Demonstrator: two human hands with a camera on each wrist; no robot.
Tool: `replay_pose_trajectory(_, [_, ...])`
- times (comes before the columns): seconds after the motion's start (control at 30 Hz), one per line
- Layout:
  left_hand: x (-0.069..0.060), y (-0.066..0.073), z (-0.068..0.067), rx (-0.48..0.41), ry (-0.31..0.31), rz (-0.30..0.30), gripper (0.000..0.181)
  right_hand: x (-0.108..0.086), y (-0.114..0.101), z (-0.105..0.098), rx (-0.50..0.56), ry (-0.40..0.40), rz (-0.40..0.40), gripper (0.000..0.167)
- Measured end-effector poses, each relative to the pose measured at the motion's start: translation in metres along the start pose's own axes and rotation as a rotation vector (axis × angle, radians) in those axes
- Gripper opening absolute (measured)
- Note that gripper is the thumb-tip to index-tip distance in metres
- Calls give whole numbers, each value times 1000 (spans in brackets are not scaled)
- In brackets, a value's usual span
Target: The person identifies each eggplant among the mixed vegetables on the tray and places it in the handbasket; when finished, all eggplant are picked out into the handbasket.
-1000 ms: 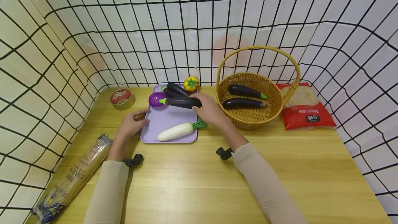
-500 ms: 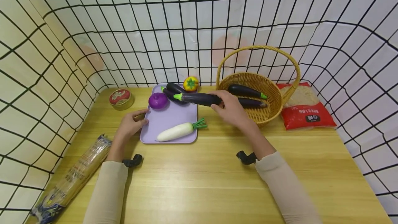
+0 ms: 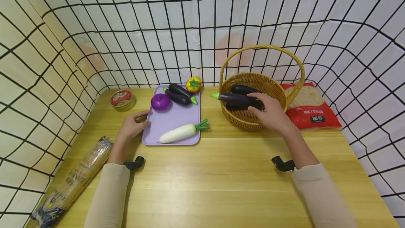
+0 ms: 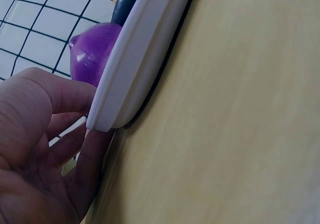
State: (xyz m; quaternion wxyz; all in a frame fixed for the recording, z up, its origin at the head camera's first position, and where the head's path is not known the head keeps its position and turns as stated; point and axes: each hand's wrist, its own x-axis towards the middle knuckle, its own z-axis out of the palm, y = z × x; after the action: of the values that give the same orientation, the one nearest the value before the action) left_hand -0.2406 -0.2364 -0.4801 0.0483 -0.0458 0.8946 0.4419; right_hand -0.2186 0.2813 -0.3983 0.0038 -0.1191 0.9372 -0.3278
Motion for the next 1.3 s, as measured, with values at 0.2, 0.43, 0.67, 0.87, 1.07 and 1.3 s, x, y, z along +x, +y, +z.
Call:
replay_pose_trajectory(0.2, [0,-1,-1,-4,3,-4,50,-6,26,-10,-49,-32,19,50])
replay_pose_trajectory(0.43, [-1,1,-1,-2,9,-5,51,-2,37,-15,-148,-99,4,50])
replay_pose_trajectory(0.67, [0,1,-2,11,9,4,51,12,39,-6,-235,-180,26,48])
replay_pose_trajectory(0.87, [0,0,-1,4,8,0,50,19,32,-3,-279,-191,142,48])
replay_pose_trajectory(1.07, [0,-2,1,1,3,-3,50,24,31,0,-286,-154,169,47])
replay_pose_trajectory(1.3, [0,-3,2,-8,0,5,51,25,36,1,-306,-160,146,50])
